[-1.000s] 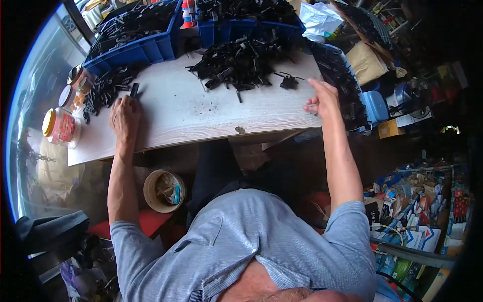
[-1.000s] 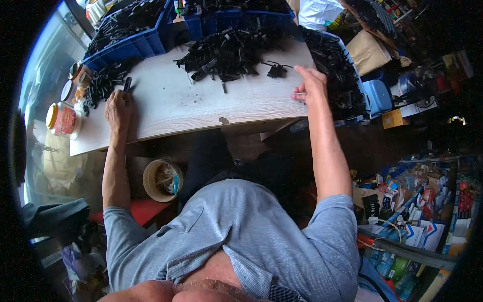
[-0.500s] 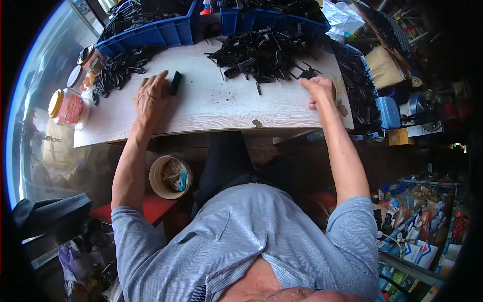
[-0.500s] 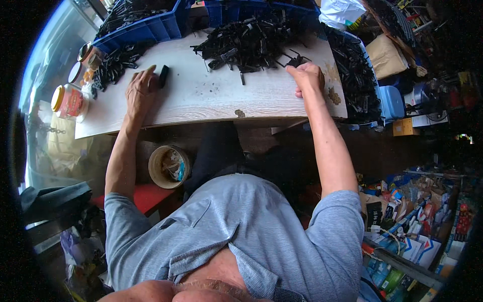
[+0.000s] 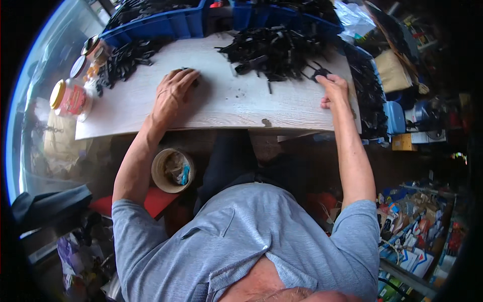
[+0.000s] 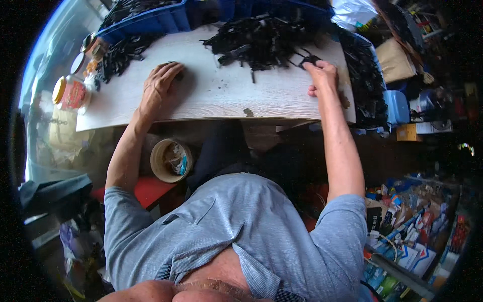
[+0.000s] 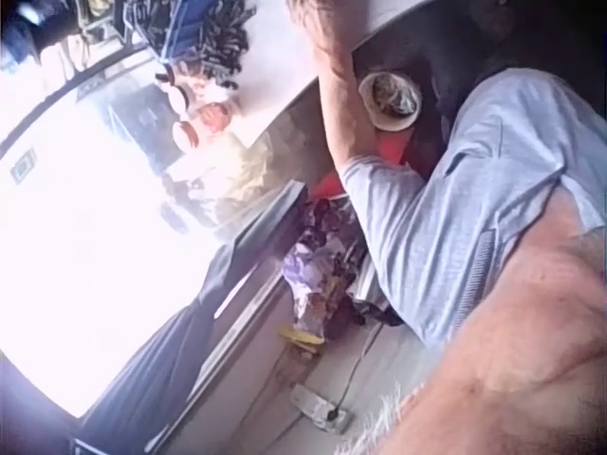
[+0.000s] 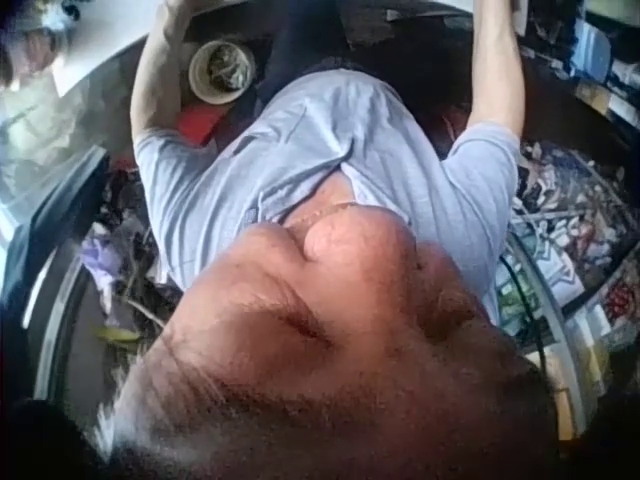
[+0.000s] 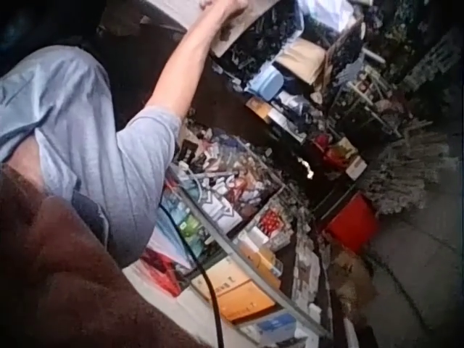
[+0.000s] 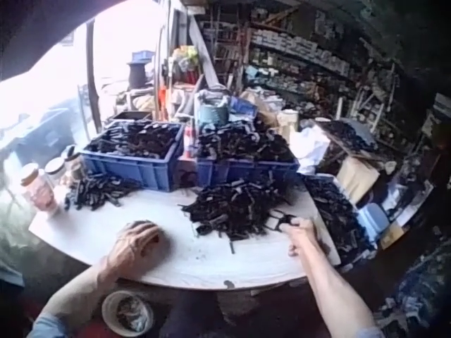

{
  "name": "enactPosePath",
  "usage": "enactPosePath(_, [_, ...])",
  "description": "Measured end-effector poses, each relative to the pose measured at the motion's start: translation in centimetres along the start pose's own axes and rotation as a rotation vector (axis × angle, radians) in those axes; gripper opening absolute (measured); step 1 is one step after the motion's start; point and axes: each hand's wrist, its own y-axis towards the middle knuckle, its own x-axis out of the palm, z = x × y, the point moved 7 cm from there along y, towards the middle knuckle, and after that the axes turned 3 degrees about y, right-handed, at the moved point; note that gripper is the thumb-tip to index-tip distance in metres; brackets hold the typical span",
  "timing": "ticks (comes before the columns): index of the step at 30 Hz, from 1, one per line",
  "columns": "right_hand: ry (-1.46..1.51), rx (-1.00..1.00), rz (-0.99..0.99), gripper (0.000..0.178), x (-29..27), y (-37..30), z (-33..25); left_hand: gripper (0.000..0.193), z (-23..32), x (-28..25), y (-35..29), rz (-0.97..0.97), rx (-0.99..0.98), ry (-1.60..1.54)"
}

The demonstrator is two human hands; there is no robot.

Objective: Assembling small black plastic parts at a workbench.

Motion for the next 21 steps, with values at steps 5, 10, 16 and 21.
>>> enactPosePath(5, [0.033,-0.026,0.02,0.048,0.4,0.2,0.7,0.041,-1.4,0.0,-0.9,-0.032,-0.089,-0.044])
enactPosePath(10, [0.051,0.036,0.055,0.044,0.6,0.5,1.2,0.027,-1.9,-0.9,-1.3,0.136,-0.047,0.061])
enactPosePath(16, [0.03,0.014,0.077,0.05,1.5,0.5,-0.2,0.017,-3.0,-0.3,-2.1,0.044,-0.248,-0.218])
enactPosePath(21, [-0.034,0.033,0.146,0.05,1.6,1.0,-0.4,0.018,-2.7,-1.6,-2.1,0.139,-0.117,-0.008])
